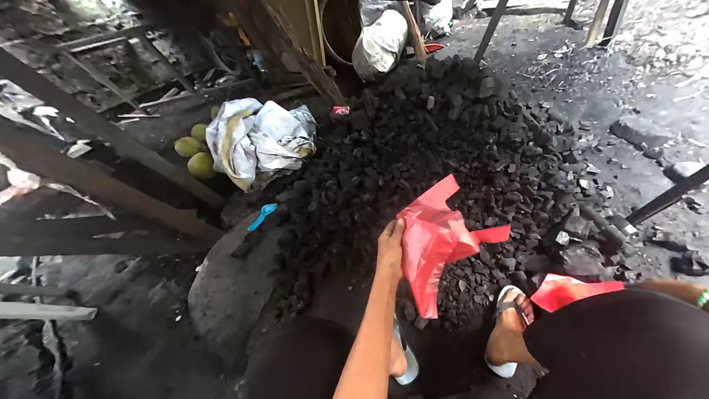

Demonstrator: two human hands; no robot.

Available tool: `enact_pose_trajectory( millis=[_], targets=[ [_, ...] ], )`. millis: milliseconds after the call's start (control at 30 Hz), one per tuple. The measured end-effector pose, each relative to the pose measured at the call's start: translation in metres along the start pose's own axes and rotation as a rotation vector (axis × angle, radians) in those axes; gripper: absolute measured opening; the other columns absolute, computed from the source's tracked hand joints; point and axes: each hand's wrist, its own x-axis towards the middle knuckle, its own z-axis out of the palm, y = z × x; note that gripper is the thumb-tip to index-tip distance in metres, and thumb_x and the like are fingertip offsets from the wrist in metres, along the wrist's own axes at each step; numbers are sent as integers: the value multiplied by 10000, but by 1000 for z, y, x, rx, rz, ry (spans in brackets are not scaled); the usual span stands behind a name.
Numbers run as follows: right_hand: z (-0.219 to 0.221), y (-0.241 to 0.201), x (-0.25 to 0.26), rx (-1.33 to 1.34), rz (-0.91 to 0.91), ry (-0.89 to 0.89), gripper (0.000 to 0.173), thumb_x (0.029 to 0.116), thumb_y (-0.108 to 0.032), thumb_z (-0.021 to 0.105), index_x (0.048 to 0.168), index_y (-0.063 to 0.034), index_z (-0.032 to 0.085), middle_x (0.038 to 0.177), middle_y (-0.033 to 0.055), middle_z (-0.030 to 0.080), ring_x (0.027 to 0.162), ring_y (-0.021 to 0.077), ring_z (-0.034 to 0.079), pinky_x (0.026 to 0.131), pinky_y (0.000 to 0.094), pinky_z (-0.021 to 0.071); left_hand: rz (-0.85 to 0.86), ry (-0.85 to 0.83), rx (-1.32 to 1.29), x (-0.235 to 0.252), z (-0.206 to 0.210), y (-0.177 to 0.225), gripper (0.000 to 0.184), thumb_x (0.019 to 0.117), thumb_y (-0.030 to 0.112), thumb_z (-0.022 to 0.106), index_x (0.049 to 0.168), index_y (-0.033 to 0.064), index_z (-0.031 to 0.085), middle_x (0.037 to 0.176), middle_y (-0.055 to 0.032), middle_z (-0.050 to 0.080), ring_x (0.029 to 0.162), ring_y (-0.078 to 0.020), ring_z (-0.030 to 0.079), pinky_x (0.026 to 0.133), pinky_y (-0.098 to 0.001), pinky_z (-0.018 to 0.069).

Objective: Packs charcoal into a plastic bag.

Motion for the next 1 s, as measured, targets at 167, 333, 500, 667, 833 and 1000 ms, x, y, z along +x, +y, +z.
enact_pose_trajectory(
  millis=[167, 333, 500, 667, 833, 1000],
  targets=[
    [-40, 21, 128, 203, -793, 4, 376, 1041, -312, 601, 1132, 30, 729, 1041, 235, 718, 1000, 398, 675, 936, 642, 488, -33, -167, -78, -15, 23, -15, 273, 1101, 342, 435, 1212, 162, 608, 894, 40, 690, 726, -23, 672, 642, -212, 583],
    [-19, -92, 75, 471, -1070, -219, 350, 1005, -252, 591, 1170, 35, 703, 1080, 142, 723, 1029, 210, 665, 979, 446, 507, -46, -208, -91, -15, 24, -32, 238, 1107, 270, 431, 1169, 126, 610, 863, 26, 668, 711, -37, 652, 650, -229, 574],
    [61, -154, 103, 687, -1026, -133, 165, 968, -68, 671, 854, 52, 663, 749, 103, 627, 695, 173, 596, 719, 401, 521, -6, 67, 604, 1, -18, -73, 300, 1082, 82, 445, 1333, -6, 582, 1305, -243, 617, 1177, -373, 614, 996, -550, 493],
    [120, -159, 129, 471, -845, -91, 256, 1019, -181, 639, 933, 49, 714, 899, 224, 681, 871, 354, 647, 842, 582, 488, -69, 114, 700, -22, -22, -69, 383, 1063, 128, 519, 1423, 1, 483, 1402, -273, 541, 1263, -418, 561, 1028, -563, 474],
    [147, -155, 127, 808, -732, -137, 243, 858, 73, 739, 1074, 84, 628, 934, 205, 667, 834, 275, 649, 800, 470, 545, -153, -92, 529, -37, 0, -60, 305, 1058, 212, 571, 1279, 4, 605, 1209, -238, 647, 1044, -362, 647, 895, -538, 526],
    [158, -157, 111, 1216, -655, -182, 368, 787, 150, 747, 1088, 51, 559, 792, 110, 623, 663, 182, 624, 646, 363, 567, -382, -185, 442, -33, 10, -74, 318, 1028, 269, 636, 1191, -3, 637, 1063, -175, 665, 874, -245, 625, 790, -418, 521]
  ],
)
